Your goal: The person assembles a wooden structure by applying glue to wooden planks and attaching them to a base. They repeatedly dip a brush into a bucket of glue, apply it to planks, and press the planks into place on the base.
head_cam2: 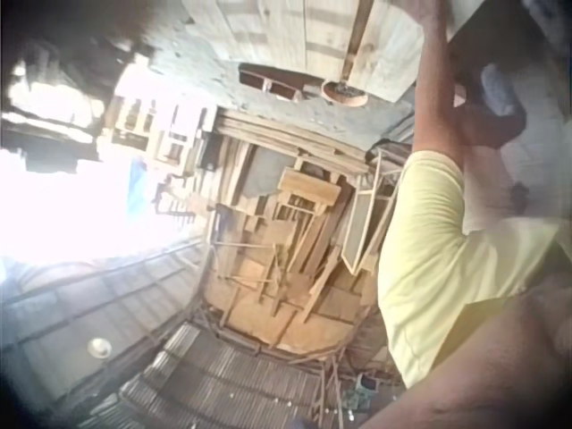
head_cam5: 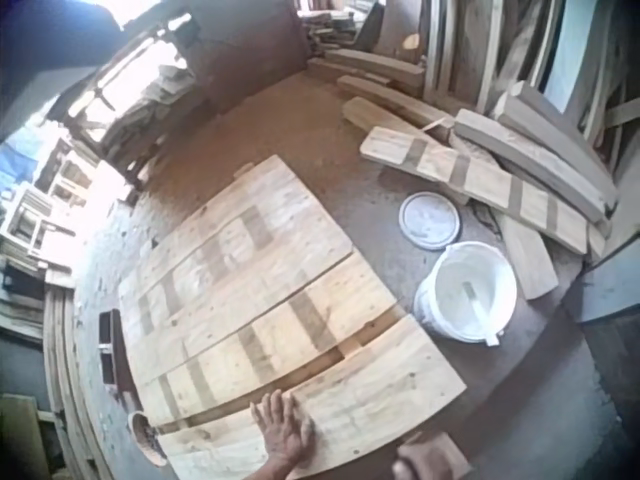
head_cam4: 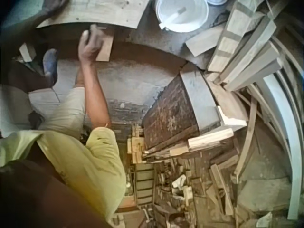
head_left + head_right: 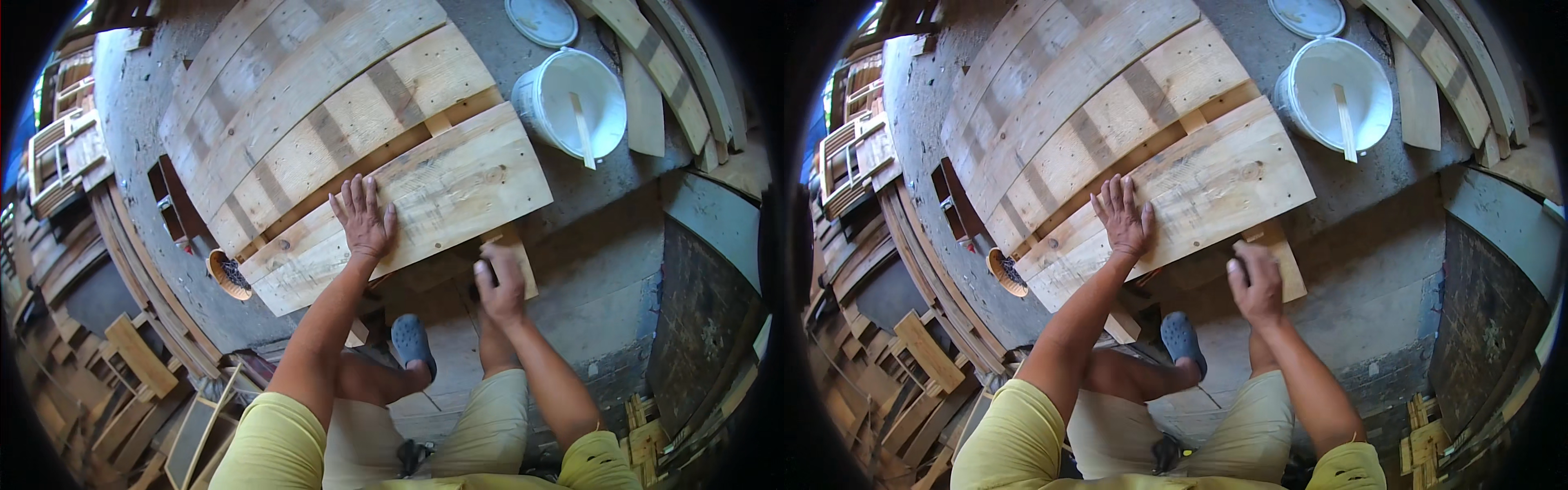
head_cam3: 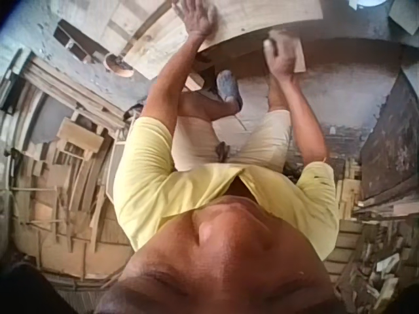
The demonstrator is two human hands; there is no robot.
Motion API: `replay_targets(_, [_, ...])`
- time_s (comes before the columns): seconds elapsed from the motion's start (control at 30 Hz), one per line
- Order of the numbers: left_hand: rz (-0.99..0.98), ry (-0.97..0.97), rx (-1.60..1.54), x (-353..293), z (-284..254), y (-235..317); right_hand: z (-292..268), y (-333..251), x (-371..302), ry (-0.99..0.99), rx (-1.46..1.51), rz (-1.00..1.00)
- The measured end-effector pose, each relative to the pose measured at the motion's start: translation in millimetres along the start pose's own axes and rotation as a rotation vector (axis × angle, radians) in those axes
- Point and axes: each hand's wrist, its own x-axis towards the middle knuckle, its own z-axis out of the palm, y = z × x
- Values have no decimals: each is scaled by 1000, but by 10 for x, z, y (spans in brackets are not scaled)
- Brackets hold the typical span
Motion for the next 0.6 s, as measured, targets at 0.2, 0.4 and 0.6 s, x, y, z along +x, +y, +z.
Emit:
replay_targets(0.2, [37, -11, -14, 82, 83, 131, 1050, 409, -456, -646, -486, -256])
replay_targets(0.4, [46, -10, -8, 65, 52, 154, 1896, 972, -344, -999, -488, -112])
replay_targets(0.6, [40, 16, -1, 51, 128, 166, 2065, 1310, -379, -595, -368, -185])
